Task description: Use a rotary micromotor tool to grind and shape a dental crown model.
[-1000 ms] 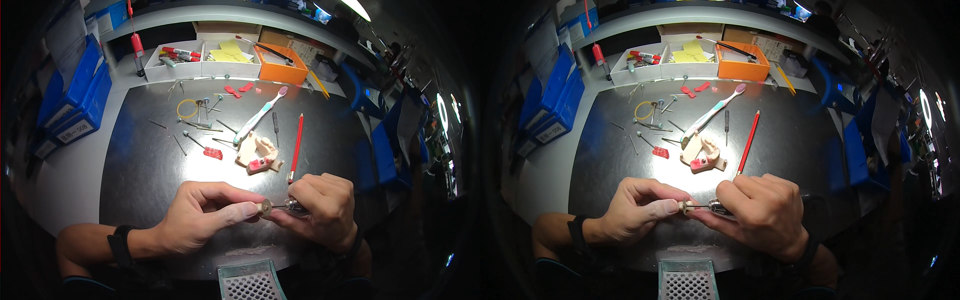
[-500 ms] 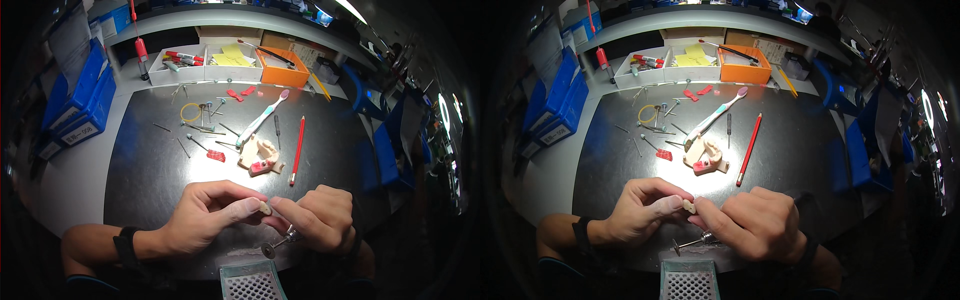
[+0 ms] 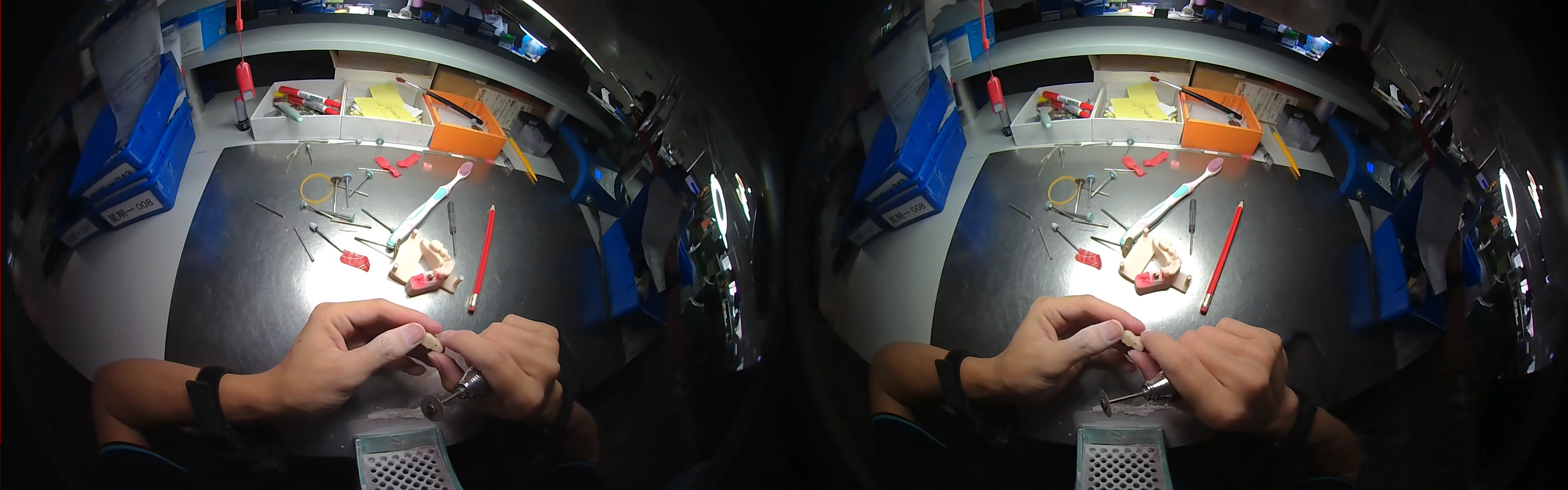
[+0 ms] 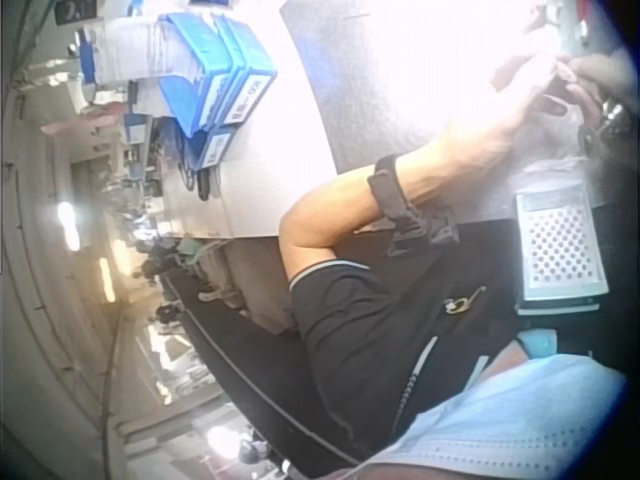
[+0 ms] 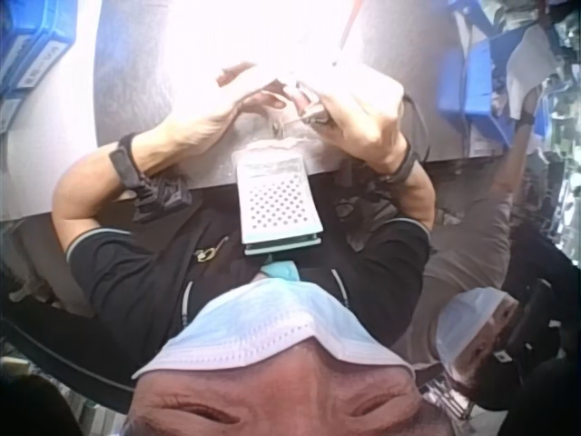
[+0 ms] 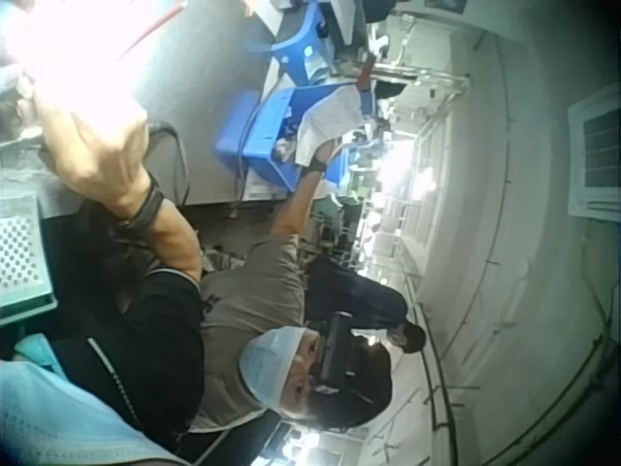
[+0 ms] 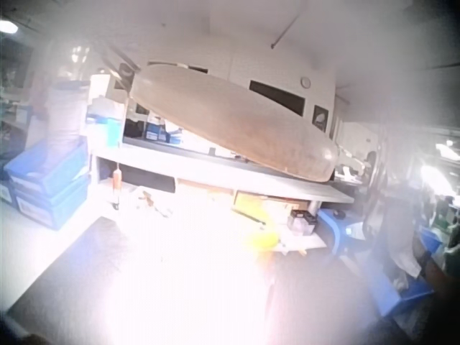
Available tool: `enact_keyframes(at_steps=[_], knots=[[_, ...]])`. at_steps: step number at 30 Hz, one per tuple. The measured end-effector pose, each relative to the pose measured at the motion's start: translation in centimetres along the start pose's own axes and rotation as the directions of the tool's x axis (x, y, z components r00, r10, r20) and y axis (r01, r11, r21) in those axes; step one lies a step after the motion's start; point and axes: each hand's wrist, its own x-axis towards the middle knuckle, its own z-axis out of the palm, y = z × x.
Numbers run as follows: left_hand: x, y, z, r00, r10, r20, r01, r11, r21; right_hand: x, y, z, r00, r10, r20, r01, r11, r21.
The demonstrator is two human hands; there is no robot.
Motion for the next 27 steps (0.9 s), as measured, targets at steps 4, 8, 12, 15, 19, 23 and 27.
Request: enact_keyframes(at_steps=[4, 8, 12, 15, 19, 23, 27], knots=[[-0.03, 0.13, 0.04, 1.0, 0.0, 0.003, 0.0, 1.0, -0.019, -0.05, -0.09, -0.07, 1.0, 0.015, 0.004, -0.015, 1.0, -0.01], [-0.23, 0.15, 0.17, 0.999, -0.019, -0.033, 0.019, 1.0, 0.003, -0.05, -0.19, -0.15, 0.999, 0.036, 0.006, -0.036, 0.999, 0.002], [-0.12, 0.28, 0.02, 1.0, -0.002, 0.0, 0.002, 1.0, 0.002, 0.28, -0.17, -0.19, 0.999, 0.04, -0.011, -0.04, 0.999, -0.015], [-0.24, 0.14, 0.1, 1.0, -0.008, -0.014, 0.008, 1.0, -0.023, 0.38, -0.19, -0.74, 0.982, 0.188, 0.035, -0.185, 0.981, -0.065], [-0.25, 0.2, -0.04, 0.999, -0.014, -0.036, 0.013, 0.999, -0.031, 0.34, -0.1, -0.74, 0.956, 0.289, 0.05, -0.277, 0.946, -0.167], [-0.32, 0.31, 0.0, 0.998, -0.026, -0.063, 0.024, 0.999, -0.022, 0.25, 0.0, -0.66, 0.949, 0.305, 0.077, -0.287, 0.941, -0.181], [-0.29, 0.22, 0.03, 0.996, -0.049, -0.077, 0.047, 0.998, -0.03, 0.22, -0.08, -0.78, 0.93, 0.342, 0.137, -0.314, 0.93, -0.189]])
